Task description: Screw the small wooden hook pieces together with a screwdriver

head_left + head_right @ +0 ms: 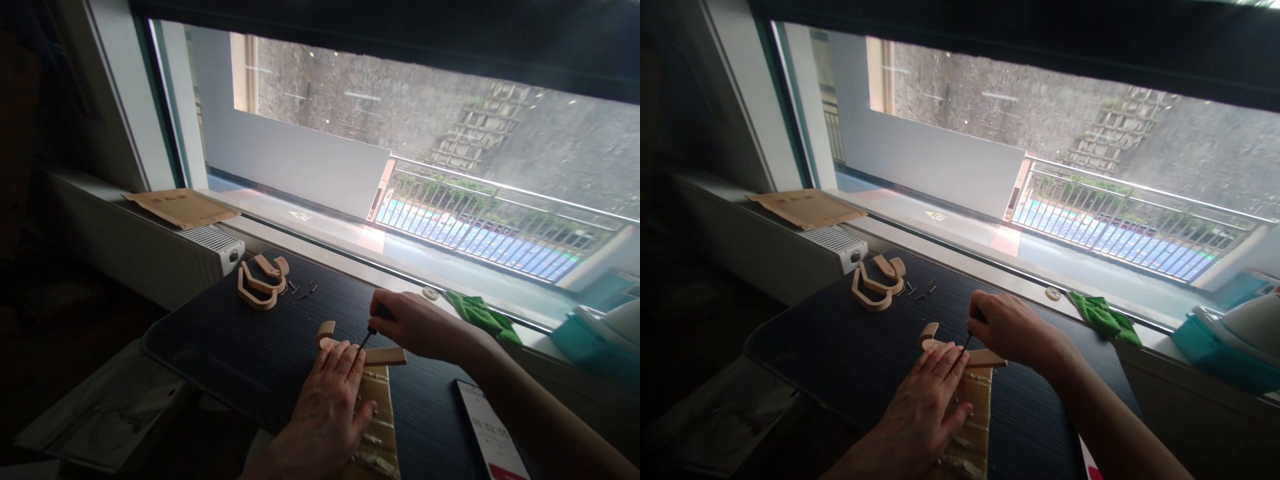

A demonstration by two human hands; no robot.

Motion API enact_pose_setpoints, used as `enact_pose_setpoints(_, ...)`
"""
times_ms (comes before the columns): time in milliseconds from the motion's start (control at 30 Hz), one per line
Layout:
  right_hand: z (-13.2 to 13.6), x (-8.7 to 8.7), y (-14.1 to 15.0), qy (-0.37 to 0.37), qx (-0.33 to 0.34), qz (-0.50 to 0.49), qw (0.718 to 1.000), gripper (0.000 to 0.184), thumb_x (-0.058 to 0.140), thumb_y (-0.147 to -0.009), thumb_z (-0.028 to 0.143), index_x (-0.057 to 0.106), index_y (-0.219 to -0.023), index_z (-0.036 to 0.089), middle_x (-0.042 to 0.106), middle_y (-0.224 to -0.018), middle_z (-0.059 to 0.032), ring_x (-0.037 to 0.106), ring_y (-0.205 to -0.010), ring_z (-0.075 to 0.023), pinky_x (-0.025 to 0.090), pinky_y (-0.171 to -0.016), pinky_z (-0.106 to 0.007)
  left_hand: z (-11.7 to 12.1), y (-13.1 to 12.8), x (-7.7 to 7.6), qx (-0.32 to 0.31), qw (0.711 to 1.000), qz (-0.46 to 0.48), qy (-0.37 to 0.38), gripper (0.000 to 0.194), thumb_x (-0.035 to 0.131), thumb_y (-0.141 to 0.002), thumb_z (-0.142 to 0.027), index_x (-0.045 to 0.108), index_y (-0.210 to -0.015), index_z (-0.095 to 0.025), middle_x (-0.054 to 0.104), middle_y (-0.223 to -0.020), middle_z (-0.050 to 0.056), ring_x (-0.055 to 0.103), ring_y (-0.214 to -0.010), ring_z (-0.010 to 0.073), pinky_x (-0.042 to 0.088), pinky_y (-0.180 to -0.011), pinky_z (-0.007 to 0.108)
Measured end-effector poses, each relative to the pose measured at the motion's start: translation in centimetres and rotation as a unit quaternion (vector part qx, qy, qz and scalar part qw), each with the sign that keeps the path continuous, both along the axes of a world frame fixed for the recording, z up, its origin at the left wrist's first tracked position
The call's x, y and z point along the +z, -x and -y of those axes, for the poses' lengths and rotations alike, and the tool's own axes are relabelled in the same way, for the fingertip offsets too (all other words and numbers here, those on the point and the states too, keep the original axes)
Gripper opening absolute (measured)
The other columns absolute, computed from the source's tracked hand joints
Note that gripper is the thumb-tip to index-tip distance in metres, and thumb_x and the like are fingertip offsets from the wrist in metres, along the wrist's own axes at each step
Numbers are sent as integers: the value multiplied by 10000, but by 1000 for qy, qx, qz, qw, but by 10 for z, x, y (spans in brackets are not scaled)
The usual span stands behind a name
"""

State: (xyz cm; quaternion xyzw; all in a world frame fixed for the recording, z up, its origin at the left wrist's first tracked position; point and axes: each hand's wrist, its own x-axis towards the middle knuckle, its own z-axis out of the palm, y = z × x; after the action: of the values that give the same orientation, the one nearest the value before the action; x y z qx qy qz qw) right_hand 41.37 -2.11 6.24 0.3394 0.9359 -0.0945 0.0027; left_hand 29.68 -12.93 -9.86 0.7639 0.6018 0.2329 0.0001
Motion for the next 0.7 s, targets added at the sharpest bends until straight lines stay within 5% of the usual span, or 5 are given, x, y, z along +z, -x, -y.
enact_pose_setpoints(167,-1,0,2,-21,-29,26,999,229,486,-854,401,612,-844,210,643,-713,-12,517,-589,-132,315,-532,-250,0,0,0,3,1000,3,6,606,512,-883,-409,340,-1406,-155,351,-1460,98,285,-1346,270,238,-1118,450)
enact_pose_setpoints(400,2,12,2,6,12,27,1000,149,507,-836,304,631,-878,232,662,-768,3,537,-622,-122,346,-543,-232,1,0,-2,2,1000,2,-5,610,511,-886,-403,323,-1413,-159,332,-1470,101,260,-1358,268,215,-1126,443)
enact_pose_setpoints(700,0,4,5,-5,-30,22,999,242,464,-875,385,622,-853,202,664,-759,-23,539,-601,-126,338,-541,-249,0,0,0,4,1000,-8,10,611,500,-887,-411,329,-1413,-149,331,-1469,114,263,-1357,273,218,-1123,446)
